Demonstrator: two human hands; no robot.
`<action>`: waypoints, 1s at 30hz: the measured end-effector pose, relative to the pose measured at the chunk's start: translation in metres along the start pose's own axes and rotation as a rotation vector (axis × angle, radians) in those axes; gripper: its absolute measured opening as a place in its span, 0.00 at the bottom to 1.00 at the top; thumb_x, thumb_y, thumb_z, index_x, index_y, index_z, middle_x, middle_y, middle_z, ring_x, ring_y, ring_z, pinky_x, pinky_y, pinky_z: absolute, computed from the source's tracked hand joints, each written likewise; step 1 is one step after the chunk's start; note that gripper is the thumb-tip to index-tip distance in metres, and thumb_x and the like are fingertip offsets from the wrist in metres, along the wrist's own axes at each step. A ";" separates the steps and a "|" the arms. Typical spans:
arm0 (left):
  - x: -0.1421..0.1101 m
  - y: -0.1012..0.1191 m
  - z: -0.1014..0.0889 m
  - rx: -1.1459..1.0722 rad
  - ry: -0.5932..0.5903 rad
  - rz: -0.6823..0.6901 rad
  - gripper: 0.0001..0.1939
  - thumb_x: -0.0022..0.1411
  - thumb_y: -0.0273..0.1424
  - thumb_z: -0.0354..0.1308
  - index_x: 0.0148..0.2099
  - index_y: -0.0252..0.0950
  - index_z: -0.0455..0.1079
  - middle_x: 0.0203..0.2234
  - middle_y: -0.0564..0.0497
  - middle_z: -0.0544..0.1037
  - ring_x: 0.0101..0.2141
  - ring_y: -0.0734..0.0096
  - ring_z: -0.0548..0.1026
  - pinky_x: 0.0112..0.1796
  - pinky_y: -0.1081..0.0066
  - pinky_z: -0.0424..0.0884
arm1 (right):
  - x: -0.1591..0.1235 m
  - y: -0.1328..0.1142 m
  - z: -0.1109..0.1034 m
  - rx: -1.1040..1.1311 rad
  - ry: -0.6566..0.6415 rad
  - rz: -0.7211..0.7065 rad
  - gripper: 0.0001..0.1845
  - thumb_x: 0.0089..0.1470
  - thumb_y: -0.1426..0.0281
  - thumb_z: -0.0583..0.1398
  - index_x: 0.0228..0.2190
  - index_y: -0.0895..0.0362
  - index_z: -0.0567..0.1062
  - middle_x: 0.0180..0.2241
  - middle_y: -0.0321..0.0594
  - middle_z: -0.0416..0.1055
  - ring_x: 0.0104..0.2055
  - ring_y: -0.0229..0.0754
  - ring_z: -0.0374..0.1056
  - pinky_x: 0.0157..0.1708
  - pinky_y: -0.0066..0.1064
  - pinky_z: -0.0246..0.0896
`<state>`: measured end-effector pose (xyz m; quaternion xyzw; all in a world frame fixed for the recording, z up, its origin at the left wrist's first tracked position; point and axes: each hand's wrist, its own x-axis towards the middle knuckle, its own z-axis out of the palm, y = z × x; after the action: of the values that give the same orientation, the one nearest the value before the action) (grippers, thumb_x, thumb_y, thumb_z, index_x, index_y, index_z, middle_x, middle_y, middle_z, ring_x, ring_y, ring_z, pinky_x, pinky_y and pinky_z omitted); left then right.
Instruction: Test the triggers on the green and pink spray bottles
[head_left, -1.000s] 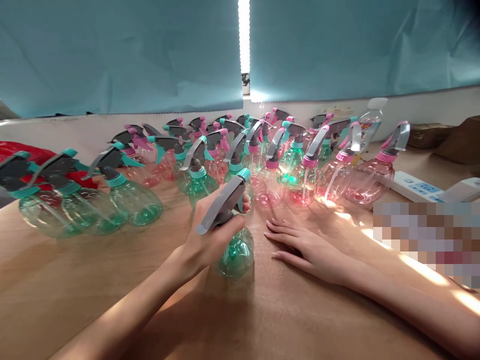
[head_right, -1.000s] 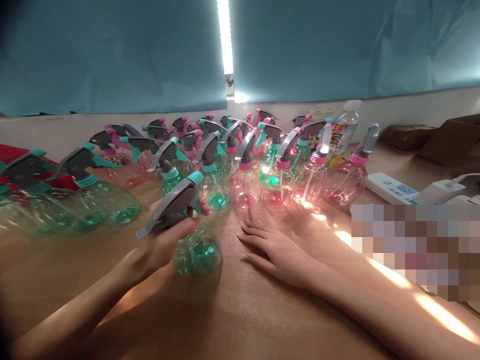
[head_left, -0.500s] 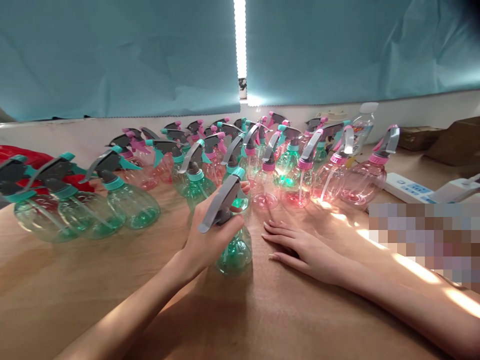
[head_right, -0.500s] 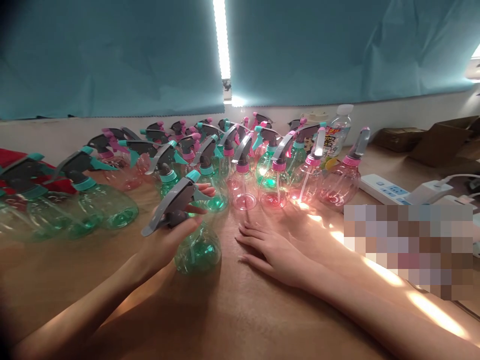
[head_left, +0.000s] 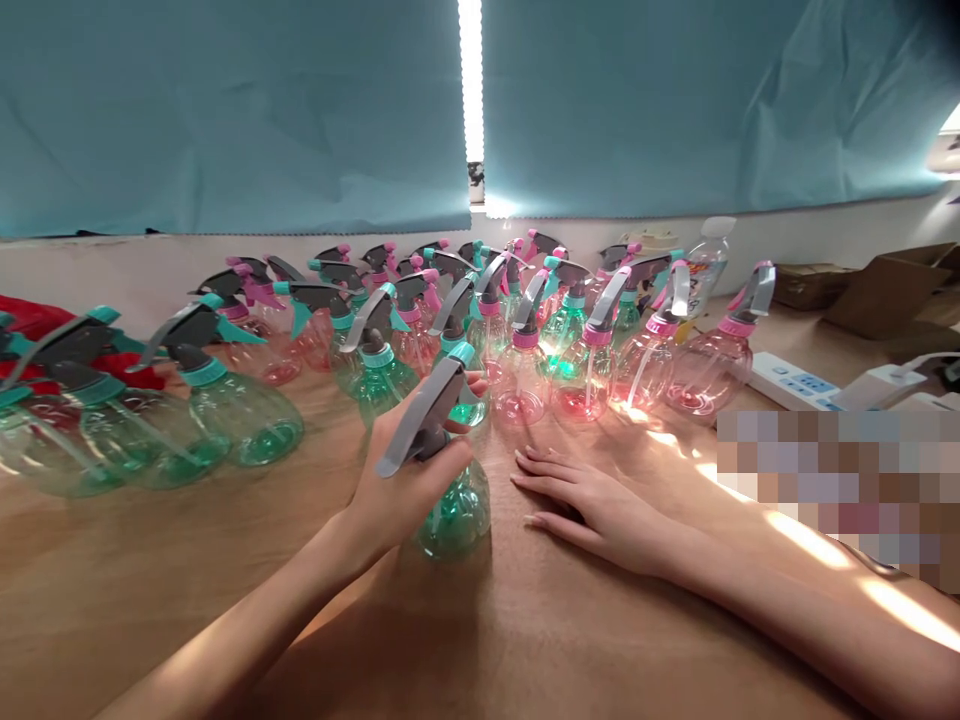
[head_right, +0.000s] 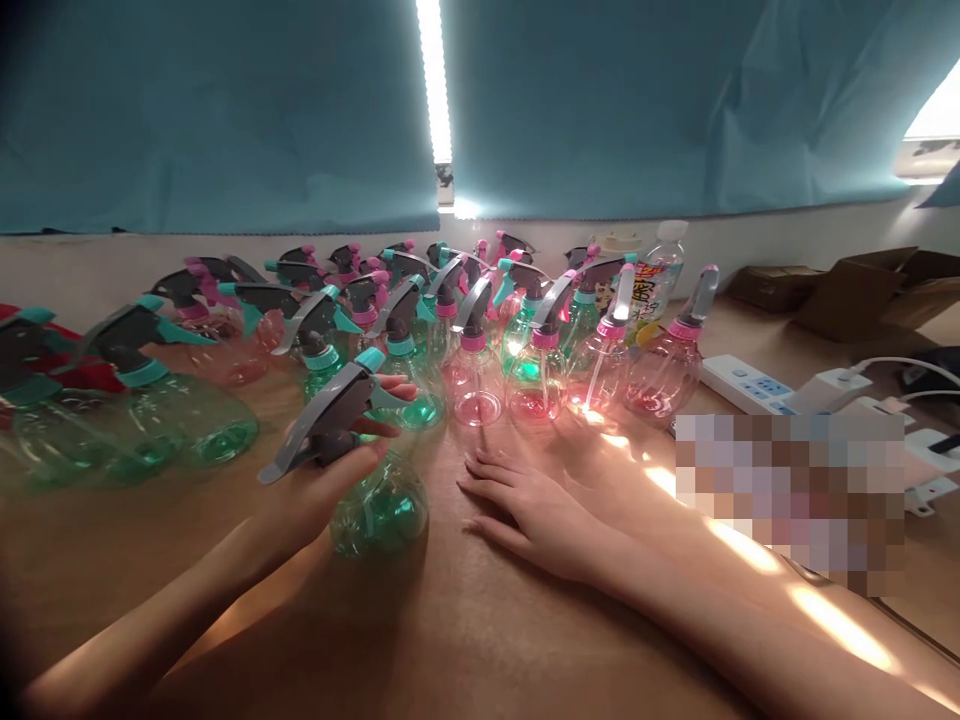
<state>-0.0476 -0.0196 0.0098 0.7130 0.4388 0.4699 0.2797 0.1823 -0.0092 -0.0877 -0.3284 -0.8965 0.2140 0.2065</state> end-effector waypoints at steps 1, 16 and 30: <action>0.000 0.000 0.000 -0.007 0.003 0.001 0.20 0.54 0.25 0.53 0.50 0.39 0.69 0.51 0.48 0.77 0.46 0.61 0.77 0.41 0.65 0.74 | 0.000 0.000 0.000 -0.002 -0.007 0.001 0.27 0.65 0.57 0.54 0.61 0.52 0.65 0.63 0.44 0.61 0.66 0.50 0.54 0.64 0.49 0.52; 0.000 0.001 0.001 0.007 0.010 -0.009 0.19 0.53 0.25 0.53 0.48 0.39 0.70 0.50 0.47 0.76 0.35 0.68 0.76 0.37 0.67 0.72 | 0.000 -0.001 0.000 -0.008 -0.020 0.014 0.26 0.65 0.56 0.54 0.60 0.54 0.67 0.63 0.45 0.61 0.66 0.49 0.54 0.64 0.48 0.53; -0.001 0.001 0.001 0.002 -0.008 -0.028 0.19 0.51 0.25 0.52 0.47 0.37 0.69 0.33 0.53 0.72 0.24 0.75 0.64 0.31 0.68 0.67 | -0.001 0.001 0.003 -0.020 -0.036 0.039 0.27 0.65 0.56 0.53 0.60 0.55 0.67 0.64 0.45 0.59 0.67 0.49 0.53 0.64 0.48 0.52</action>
<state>-0.0465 -0.0205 0.0095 0.7090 0.4482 0.4626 0.2871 0.1821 -0.0099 -0.0905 -0.3441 -0.8956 0.2147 0.1828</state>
